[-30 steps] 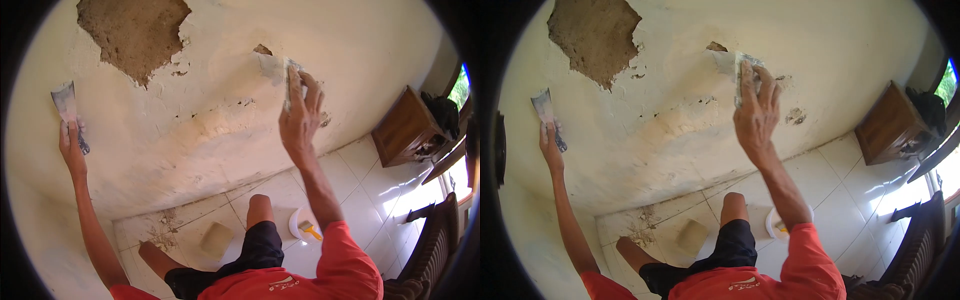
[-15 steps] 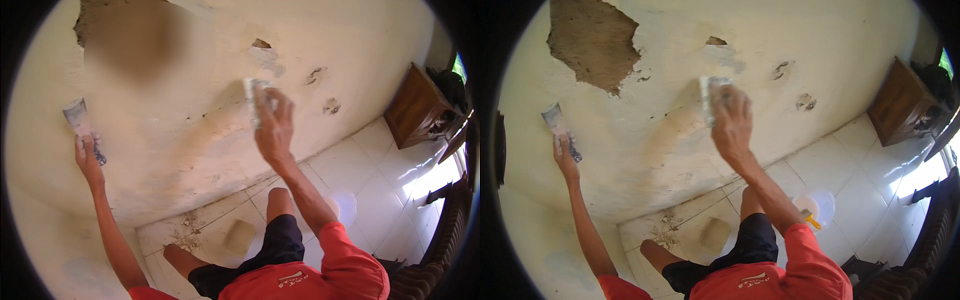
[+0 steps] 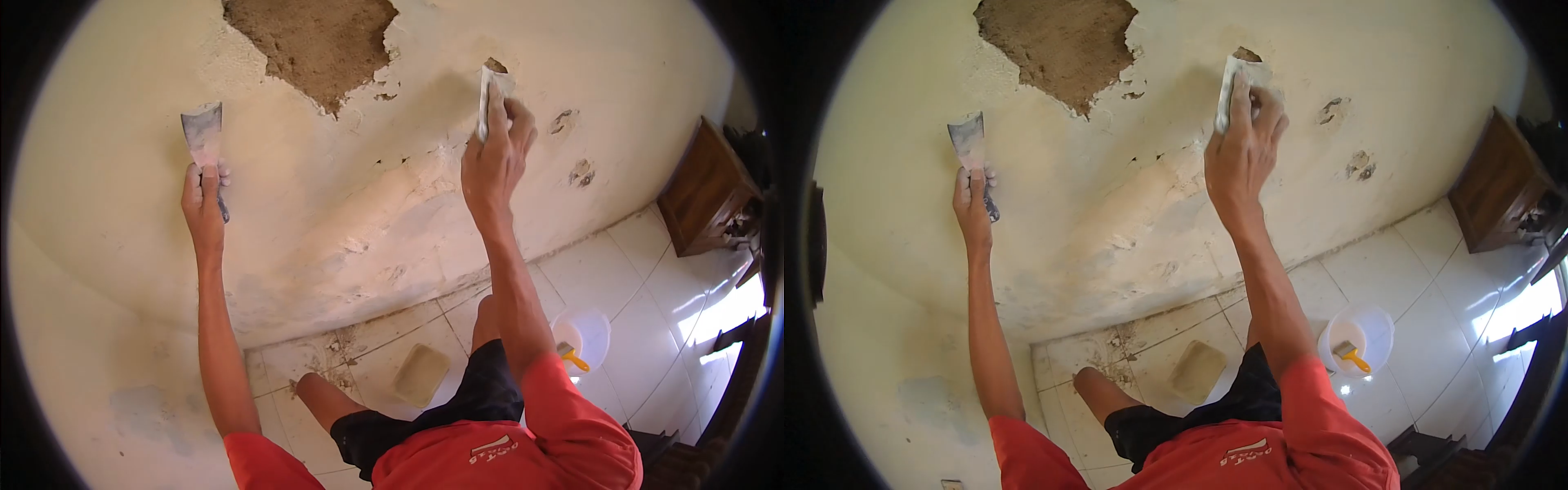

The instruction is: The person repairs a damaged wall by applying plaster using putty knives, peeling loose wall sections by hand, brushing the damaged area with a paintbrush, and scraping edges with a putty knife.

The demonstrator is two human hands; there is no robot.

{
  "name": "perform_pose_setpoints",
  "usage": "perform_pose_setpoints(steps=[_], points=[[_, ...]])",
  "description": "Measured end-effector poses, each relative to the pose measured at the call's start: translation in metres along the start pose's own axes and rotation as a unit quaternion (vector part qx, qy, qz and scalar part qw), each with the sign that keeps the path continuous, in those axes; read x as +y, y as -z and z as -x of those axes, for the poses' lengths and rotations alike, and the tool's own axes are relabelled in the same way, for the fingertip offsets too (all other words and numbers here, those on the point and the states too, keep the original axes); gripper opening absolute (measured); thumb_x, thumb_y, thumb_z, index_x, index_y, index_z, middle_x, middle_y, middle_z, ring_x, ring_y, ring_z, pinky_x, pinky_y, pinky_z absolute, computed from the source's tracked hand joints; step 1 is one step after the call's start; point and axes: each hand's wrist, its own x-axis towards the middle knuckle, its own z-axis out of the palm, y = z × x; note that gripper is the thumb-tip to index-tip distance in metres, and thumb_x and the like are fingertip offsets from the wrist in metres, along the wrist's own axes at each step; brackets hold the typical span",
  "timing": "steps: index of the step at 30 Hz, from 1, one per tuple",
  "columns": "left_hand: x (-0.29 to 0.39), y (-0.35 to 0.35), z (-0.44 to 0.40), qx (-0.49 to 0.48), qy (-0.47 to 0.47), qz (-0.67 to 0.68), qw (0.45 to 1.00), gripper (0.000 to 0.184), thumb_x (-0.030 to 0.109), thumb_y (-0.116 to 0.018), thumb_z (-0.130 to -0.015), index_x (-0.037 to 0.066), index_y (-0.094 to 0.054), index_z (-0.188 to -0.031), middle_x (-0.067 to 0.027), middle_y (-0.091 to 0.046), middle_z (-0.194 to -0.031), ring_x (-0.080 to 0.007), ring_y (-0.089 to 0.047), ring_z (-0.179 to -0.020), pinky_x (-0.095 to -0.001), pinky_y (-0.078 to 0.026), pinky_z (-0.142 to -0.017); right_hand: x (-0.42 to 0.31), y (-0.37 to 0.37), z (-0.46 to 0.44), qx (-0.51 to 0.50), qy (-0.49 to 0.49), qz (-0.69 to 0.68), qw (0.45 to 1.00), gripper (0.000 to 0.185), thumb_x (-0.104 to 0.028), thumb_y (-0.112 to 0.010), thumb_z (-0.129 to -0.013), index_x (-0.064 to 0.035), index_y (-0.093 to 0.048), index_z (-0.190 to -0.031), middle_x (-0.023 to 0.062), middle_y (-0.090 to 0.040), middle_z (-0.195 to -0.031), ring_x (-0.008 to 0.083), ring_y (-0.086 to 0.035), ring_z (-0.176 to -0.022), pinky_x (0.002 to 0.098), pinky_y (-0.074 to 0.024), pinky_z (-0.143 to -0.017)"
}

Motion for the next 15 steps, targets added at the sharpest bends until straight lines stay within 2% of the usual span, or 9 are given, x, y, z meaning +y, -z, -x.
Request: perform_pose_setpoints(steps=[3, 4, 6, 8, 10, 14, 15], points=[[0.001, 0.0, -0.004, -0.012, 0.003, -0.005, 1.0, 0.028, 0.027, -0.048, -0.104, 0.001, -0.057, -0.096, -0.0033, -0.059, -0.087, -0.0109, -0.051, -0.081, -0.0261, -0.042, -0.077, -0.027, -0.037, 0.013, 0.0, -0.01, -0.02, 1.0, 0.055, 0.008, -0.062, -0.08, -0.0014, -0.055, -0.134, 0.0168, -0.053, -0.115, 0.0328, -0.052, -0.099, 0.0401, -0.0495, -0.076], [0.004, 0.0, -0.003, -0.013, -0.006, -0.004, 1.0, 0.029, 0.026, -0.048, -0.104, 0.001, -0.057, -0.095, -0.0033, -0.059, -0.086, -0.011, -0.051, -0.081, -0.0264, -0.042, -0.077, -0.04, -0.036, 0.027, -0.019, 0.016, -0.028, 0.999, 0.056, 0.009, -0.06, -0.08, 0.0004, -0.053, -0.134, 0.0185, -0.053, -0.115, 0.0349, -0.052, -0.098, 0.0405, -0.0488, -0.077], [0.008, 0.002, 0.0, -0.013, -0.014, -0.002, 1.0, 0.029, 0.026, -0.048, -0.104, 0.0, -0.057, -0.095, -0.0033, -0.059, -0.085, -0.0112, -0.051, -0.081, -0.0267, -0.042, -0.077, -0.054, -0.011, 0.053, -0.103, 0.068, -0.058, 0.991, 0.056, 0.011, -0.06, -0.078, -0.0014, -0.055, -0.133, 0.0176, -0.054, -0.116, 0.0322, -0.053, -0.1, 0.0399, -0.0502, -0.078], [0.01, 0.004, -0.001, -0.028, 0.01, 0.015, 0.999, 0.029, 0.026, -0.048, -0.104, 0.0, -0.057, -0.094, -0.0029, -0.058, -0.084, -0.0113, -0.049, -0.079, -0.0267, -0.042, -0.076, -0.056, 0.004, 0.065, -0.107, 0.076, -0.069, 0.989, 0.057, 0.011, -0.06, -0.078, -0.0028, -0.056, -0.133, 0.0167, -0.055, -0.117, 0.0304, -0.053, -0.1, 0.0394, -0.0505, -0.078], [0.005, 0.003, -0.004, -0.018, -0.011, 0.018, 1.0, 0.029, 0.026, -0.048, -0.104, 0.0, -0.057, -0.094, -0.0028, -0.057, -0.084, -0.0114, -0.049, -0.079, -0.0266, -0.041, -0.076, -0.044, 0.001, 0.043, -0.085, 0.061, -0.058, 0.993, 0.055, 0.009, -0.059, -0.079, -0.0064, -0.06, -0.132, 0.0141, -0.055, -0.115, 0.0289, -0.053, -0.102, 0.0392, -0.0508, -0.077], [0.006, 0.004, -0.003, -0.024, -0.021, 0.014, 0.999, 0.029, 0.027, -0.048, -0.103, 0.001, -0.056, -0.094, -0.0023, -0.057, -0.084, -0.0116, -0.048, -0.078, -0.0264, -0.041, -0.076, -0.023, -0.008, -0.042, 0.021, 0.083, -0.009, 0.996, 0.054, 0.008, -0.06, -0.081, -0.0077, -0.059, -0.133, 0.0129, -0.054, -0.113, 0.0296, -0.052, -0.104, 0.0392, -0.0507, -0.078], [0.007, 0.007, 0.001, -0.022, -0.012, 0.012, 1.0, 0.029, 0.027, -0.048, -0.103, 0.001, -0.056, -0.094, -0.0023, -0.057, -0.084, -0.0116, -0.048, -0.078, -0.0264, -0.041, -0.076, -0.022, -0.01, -0.052, 0.012, 0.085, -0.012, 0.996, 0.054, 0.008, -0.06, -0.081, -0.0077, -0.059, -0.133, 0.0129, -0.054, -0.113, 0.0296, -0.052, -0.104, 0.0392, -0.0507, -0.078]])
